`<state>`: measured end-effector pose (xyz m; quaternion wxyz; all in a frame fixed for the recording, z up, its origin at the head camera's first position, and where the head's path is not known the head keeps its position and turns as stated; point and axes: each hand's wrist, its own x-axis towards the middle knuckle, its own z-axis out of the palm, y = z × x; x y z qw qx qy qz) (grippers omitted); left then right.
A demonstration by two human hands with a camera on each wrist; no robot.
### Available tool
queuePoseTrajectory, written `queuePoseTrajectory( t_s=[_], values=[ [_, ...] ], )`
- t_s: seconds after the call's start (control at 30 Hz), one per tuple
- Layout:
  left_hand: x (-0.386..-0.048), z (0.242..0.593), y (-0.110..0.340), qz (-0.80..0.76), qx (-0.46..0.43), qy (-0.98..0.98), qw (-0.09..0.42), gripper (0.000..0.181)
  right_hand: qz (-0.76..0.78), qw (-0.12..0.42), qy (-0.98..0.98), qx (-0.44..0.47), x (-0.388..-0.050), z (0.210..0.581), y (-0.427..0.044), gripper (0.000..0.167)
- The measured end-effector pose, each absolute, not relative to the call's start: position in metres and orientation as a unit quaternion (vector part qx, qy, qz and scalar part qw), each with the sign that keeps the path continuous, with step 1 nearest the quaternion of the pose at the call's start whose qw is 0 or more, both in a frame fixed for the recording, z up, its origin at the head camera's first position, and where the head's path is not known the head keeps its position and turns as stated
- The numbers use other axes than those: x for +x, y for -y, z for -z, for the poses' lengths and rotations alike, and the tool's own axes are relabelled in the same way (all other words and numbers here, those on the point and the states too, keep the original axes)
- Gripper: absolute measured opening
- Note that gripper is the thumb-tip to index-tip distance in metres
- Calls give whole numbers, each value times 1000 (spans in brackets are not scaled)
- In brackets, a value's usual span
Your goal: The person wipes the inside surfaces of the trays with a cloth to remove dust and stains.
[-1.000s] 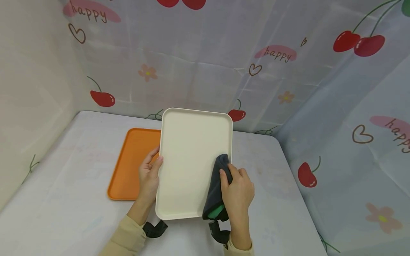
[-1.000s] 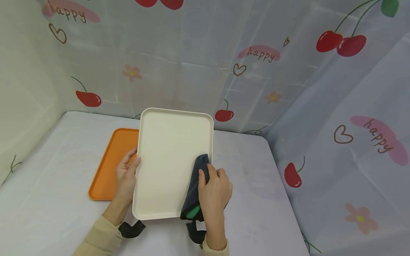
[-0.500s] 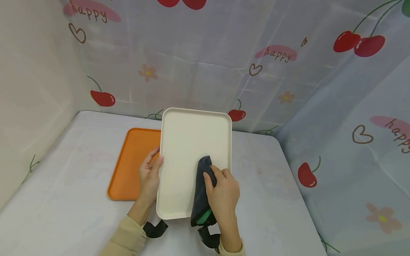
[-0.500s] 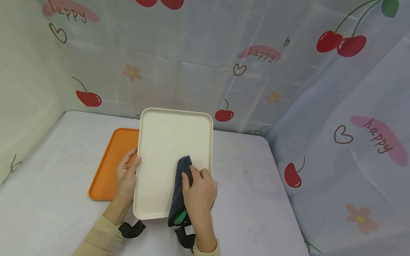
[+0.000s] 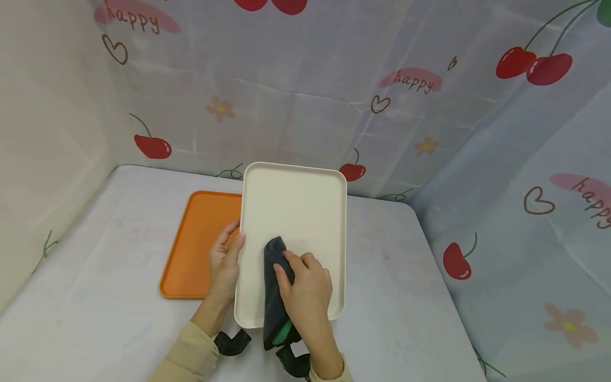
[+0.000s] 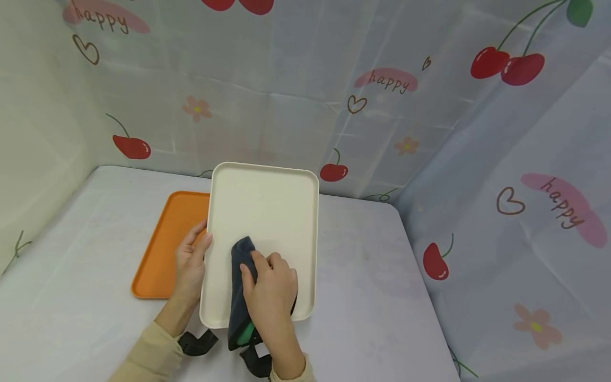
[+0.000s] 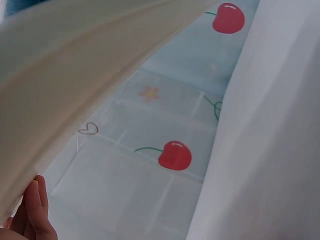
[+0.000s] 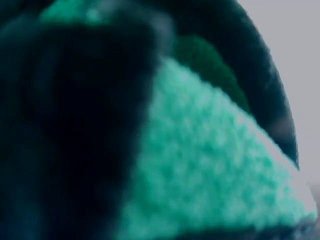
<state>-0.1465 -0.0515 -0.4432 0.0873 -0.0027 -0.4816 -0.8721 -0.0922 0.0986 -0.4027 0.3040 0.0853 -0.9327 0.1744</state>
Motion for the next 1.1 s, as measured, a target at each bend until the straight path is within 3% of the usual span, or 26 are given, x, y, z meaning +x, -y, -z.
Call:
queuePoseTrajectory(
  t_s=[0.37, 1.1],
  values=[
    [-146, 442, 50, 870, 14, 485, 84, 37, -160, 279, 934, 157, -82, 404, -72, 29],
    [-145, 441, 52, 868, 31, 487, 92, 38, -172, 283, 929, 166, -82, 412, -78, 28]
  ],
)
